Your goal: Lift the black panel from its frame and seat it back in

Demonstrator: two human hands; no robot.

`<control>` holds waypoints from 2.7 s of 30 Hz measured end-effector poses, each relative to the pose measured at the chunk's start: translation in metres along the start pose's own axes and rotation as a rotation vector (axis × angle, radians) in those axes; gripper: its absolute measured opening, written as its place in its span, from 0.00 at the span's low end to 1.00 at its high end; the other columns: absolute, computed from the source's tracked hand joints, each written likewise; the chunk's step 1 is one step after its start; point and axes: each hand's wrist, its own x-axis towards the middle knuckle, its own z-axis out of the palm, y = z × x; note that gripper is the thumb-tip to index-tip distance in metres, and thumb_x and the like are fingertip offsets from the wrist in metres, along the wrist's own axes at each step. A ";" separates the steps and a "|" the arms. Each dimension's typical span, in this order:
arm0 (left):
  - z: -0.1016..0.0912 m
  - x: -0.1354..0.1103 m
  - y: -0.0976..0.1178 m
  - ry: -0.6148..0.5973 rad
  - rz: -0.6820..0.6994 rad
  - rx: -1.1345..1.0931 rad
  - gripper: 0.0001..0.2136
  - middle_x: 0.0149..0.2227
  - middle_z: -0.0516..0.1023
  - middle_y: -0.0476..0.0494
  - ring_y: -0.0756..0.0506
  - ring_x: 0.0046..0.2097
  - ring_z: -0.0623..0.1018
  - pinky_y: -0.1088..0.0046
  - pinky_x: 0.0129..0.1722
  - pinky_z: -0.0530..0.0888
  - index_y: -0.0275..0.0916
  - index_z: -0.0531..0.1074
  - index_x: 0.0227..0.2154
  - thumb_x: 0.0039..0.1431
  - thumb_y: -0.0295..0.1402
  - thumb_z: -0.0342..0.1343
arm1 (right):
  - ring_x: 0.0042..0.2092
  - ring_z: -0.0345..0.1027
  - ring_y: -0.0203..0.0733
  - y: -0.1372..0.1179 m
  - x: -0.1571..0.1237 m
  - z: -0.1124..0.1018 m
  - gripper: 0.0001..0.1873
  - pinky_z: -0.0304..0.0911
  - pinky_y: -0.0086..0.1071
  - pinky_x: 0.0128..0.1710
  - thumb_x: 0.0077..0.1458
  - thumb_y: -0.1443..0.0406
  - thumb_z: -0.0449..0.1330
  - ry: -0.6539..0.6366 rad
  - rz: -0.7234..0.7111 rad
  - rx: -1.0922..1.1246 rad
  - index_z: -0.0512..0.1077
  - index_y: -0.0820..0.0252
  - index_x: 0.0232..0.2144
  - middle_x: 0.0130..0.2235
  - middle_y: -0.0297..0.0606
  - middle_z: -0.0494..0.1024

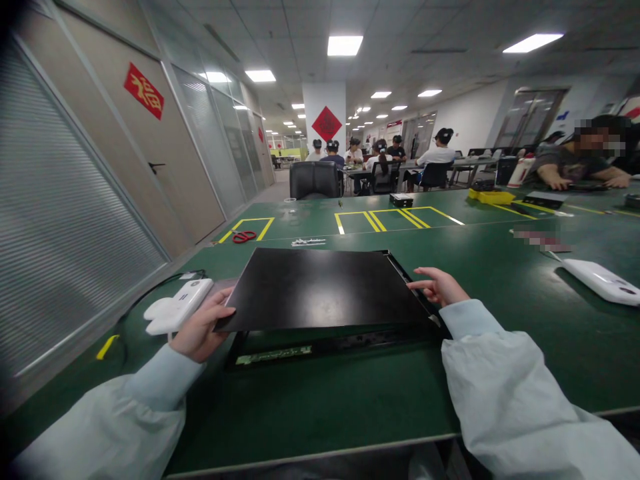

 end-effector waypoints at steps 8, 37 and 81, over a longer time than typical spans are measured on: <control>0.004 0.001 -0.005 -0.007 -0.026 0.005 0.21 0.34 0.87 0.48 0.44 0.33 0.85 0.75 0.28 0.79 0.39 0.81 0.40 0.38 0.20 0.69 | 0.21 0.54 0.36 0.001 0.004 -0.002 0.15 0.48 0.26 0.17 0.60 0.55 0.59 0.030 0.039 -0.015 0.67 0.52 0.47 0.35 0.48 0.86; -0.005 0.014 -0.028 -0.094 -0.085 0.055 0.25 0.42 0.91 0.39 0.33 0.53 0.87 0.66 0.45 0.81 0.37 0.84 0.43 0.35 0.22 0.75 | 0.19 0.59 0.34 0.010 0.007 -0.004 0.11 0.57 0.31 0.17 0.52 0.56 0.68 0.141 -0.204 -0.346 0.78 0.55 0.36 0.35 0.47 0.87; -0.013 0.018 -0.035 -0.095 -0.045 0.068 0.33 0.44 0.89 0.40 0.36 0.51 0.87 0.61 0.55 0.79 0.37 0.79 0.49 0.34 0.20 0.79 | 0.26 0.69 0.40 0.011 0.004 -0.006 0.11 0.65 0.34 0.25 0.50 0.58 0.69 0.218 -0.323 -0.638 0.83 0.55 0.36 0.34 0.41 0.88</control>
